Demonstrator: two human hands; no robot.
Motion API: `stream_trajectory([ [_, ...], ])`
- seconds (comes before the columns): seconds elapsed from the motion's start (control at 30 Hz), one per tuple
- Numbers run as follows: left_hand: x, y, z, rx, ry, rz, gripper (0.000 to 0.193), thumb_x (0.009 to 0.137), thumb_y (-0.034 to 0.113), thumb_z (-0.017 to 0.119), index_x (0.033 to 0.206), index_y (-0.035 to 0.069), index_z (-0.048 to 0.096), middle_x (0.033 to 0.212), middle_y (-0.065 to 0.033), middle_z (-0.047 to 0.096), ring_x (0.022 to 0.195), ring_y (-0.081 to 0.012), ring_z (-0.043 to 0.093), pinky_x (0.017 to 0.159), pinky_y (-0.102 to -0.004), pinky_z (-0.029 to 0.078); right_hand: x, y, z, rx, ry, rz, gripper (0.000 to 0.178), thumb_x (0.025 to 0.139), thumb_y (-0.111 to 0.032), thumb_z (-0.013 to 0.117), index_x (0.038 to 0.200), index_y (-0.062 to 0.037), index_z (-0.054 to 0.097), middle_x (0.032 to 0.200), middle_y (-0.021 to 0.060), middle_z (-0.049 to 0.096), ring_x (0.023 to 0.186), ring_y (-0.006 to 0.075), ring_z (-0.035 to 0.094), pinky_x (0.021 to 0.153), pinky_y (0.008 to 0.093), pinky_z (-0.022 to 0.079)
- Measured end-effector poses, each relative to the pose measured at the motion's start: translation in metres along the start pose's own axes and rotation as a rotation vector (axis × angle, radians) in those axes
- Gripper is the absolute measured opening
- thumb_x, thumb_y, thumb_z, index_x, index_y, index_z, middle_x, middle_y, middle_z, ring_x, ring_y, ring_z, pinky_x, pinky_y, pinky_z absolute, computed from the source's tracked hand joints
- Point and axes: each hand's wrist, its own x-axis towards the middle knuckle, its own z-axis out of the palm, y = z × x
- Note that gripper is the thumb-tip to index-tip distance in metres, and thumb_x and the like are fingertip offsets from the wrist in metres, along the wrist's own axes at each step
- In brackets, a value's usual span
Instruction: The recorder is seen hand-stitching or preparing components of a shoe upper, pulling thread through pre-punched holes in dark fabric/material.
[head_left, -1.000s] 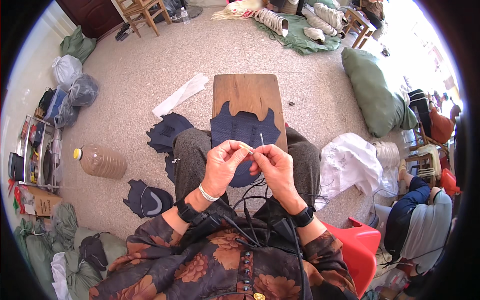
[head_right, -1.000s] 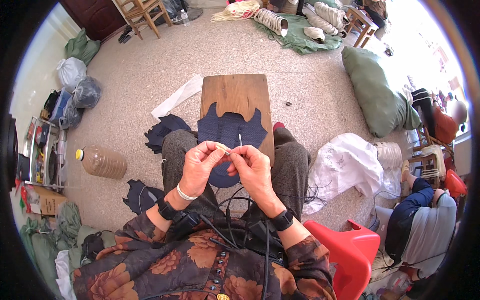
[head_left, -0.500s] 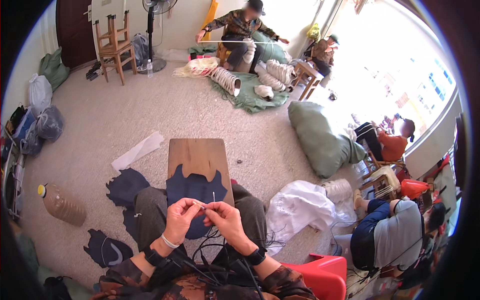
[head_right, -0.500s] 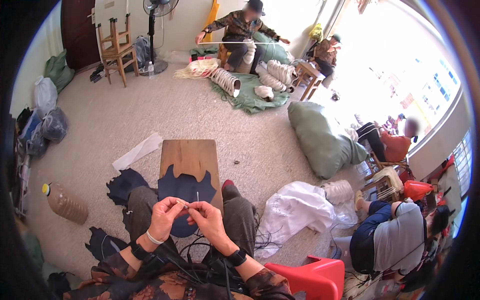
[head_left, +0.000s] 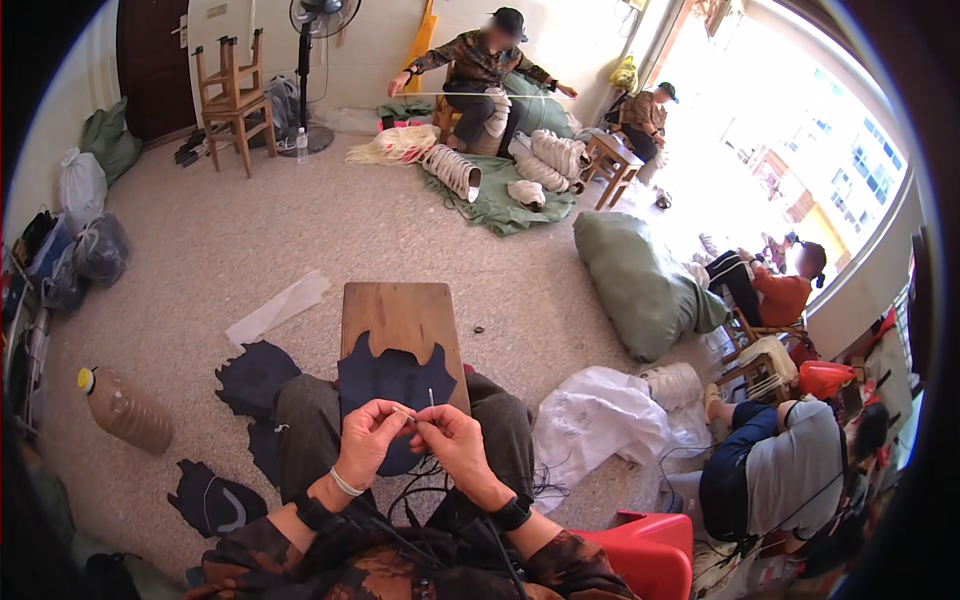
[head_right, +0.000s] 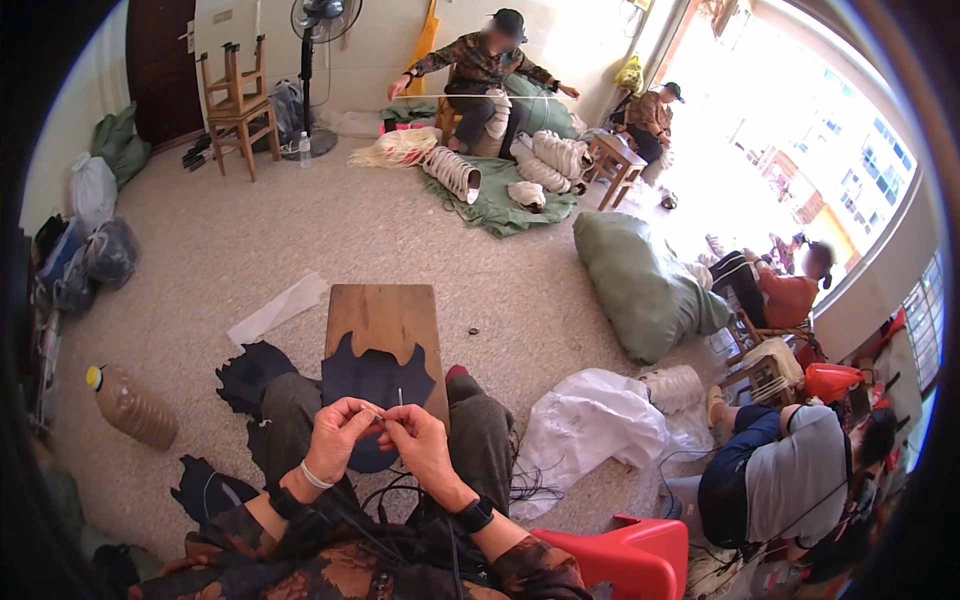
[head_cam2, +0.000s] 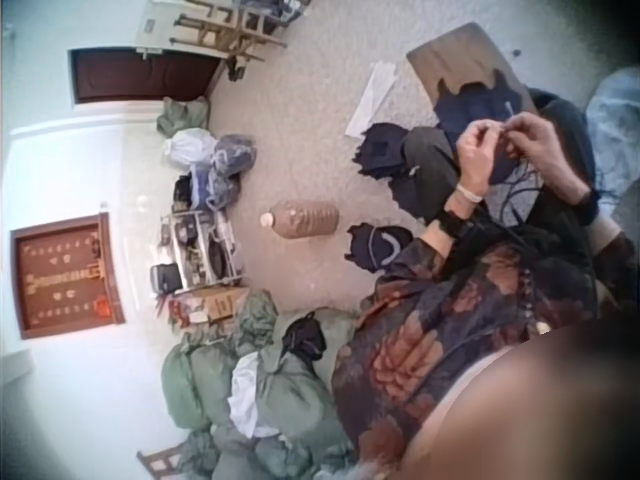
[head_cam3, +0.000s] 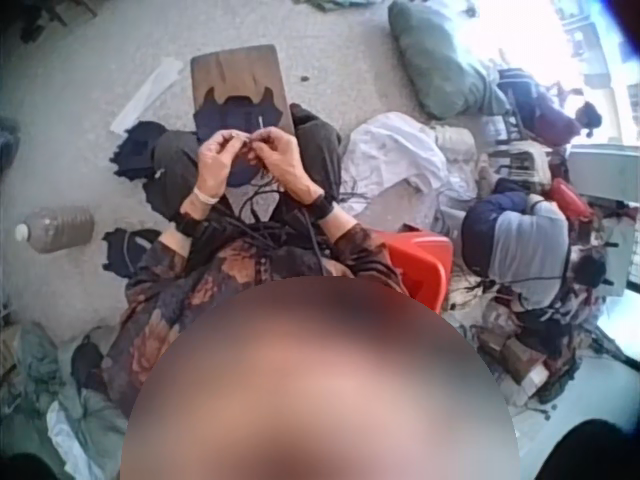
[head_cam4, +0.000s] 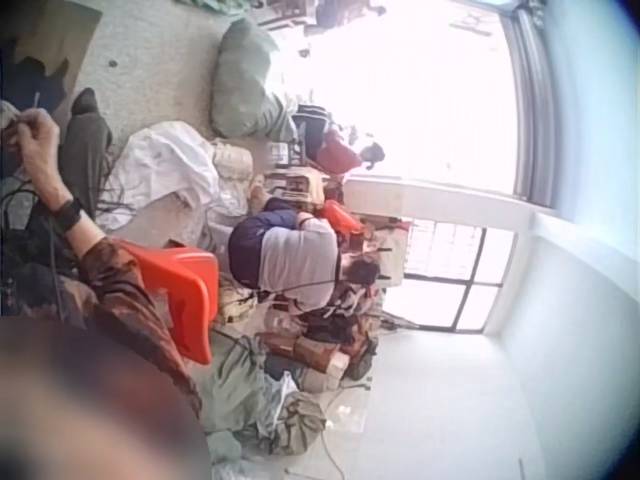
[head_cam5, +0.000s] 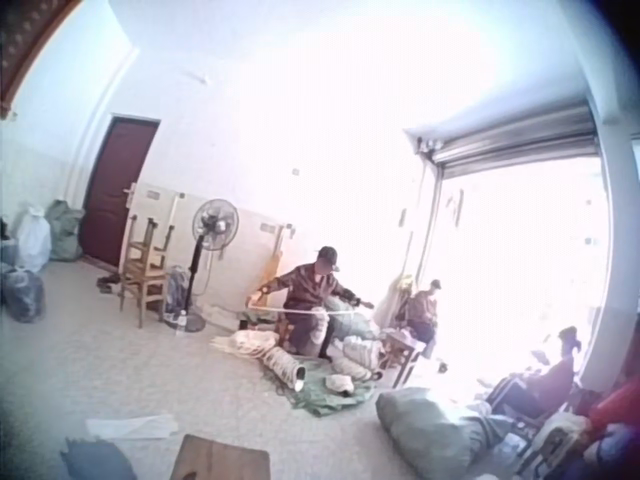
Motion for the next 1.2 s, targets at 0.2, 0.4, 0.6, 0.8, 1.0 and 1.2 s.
stream_trajectory([
  [0.2, -0.004, 0.006, 0.002, 0.26, 0.019, 0.085, 0.013, 0.098, 0.01, 0.061, 0.1, -0.002, 0.065, 0.093, -0.0044, 0.068, 0.083, -0.0101, 0.065, 0.077, -0.0253, 0.055, -0.003, 0.003, 0.005, -0.023, 0.034, -0.049, 0.009, 0.095, 0.001, 0.059, 0.102, 0.0039, 0.062, 0.084, 0.007, 0.068, 0.07, 0.0117, 0.066, 0.061, 0.0254, 0.057],
  [0.4, 0.003, 0.017, 0.002, 0.18, 0.02, 0.09, 0.017, 0.102, 0.016, 0.054, 0.101, 0.001, 0.061, 0.096, -0.0063, 0.067, 0.086, -0.0125, 0.065, 0.081, -0.0271, 0.055, -0.004, -0.023, 0.007, -0.059, -0.023, -0.037, 0.014, 0.096, -0.004, 0.059, 0.108, 0.003, 0.061, 0.087, 0.0072, 0.066, 0.07, 0.0118, 0.066, 0.059, 0.0253, 0.057],
  [0.6, -0.001, 0.048, -0.021, -0.049, -0.023, -0.03, 0.015, 0.102, 0.018, 0.054, 0.101, 0.003, 0.06, 0.095, -0.0089, 0.068, 0.087, -0.0182, 0.069, 0.083, -0.033, 0.057, -0.025, -0.049, -0.017, -0.054, 0.046, -0.137, 0.016, 0.101, -0.008, 0.053, 0.111, 0.0009, 0.062, 0.091, 0.0056, 0.066, 0.064, 0.0058, 0.058, 0.052, 0.0184, 0.046],
  [0.8, -0.024, 0.098, -0.054, 0.047, 0.007, 0.026, 0.013, 0.101, 0.015, 0.055, 0.101, 0.003, 0.061, 0.09, -0.0066, 0.066, 0.081, -0.0173, 0.068, 0.08, -0.0342, 0.059, -0.049, -0.073, -0.058, -0.11, 0.186, -0.147, 0.019, 0.102, -0.016, 0.055, 0.108, -0.002, 0.066, 0.077, -0.0034, 0.055, 0.056, 0.0017, 0.042, 0.047, 0.0166, 0.029],
  [1.0, 0.006, 0.171, -0.098, 0.281, 0.142, 0.269, 0.018, 0.101, 0.019, 0.056, 0.107, 0.002, 0.062, 0.089, -0.0035, 0.064, 0.081, -0.0142, 0.066, 0.081, -0.0292, 0.056, -0.042, -0.1, -0.079, -0.106, 0.308, -0.264, 0.021, 0.103, -0.017, 0.055, 0.114, -0.0017, 0.064, 0.073, -0.0039, 0.051, 0.055, 0.0, 0.036, 0.047, 0.0158, 0.024],
  [1.2, 0.059, 0.197, -0.125, 0.652, 0.151, 0.382, 0.019, 0.1, 0.017, 0.059, 0.108, 0.001, 0.063, 0.086, -0.0014, 0.063, 0.075, -0.0099, 0.063, 0.073, -0.0249, 0.055, -0.006, -0.091, -0.064, -0.052, 0.303, -0.291, 0.035, 0.103, -0.016, 0.052, 0.135, -0.0023, 0.049, 0.077, 0.0013, 0.058, 0.053, 0.0034, 0.042, 0.046, 0.0174, 0.032],
])
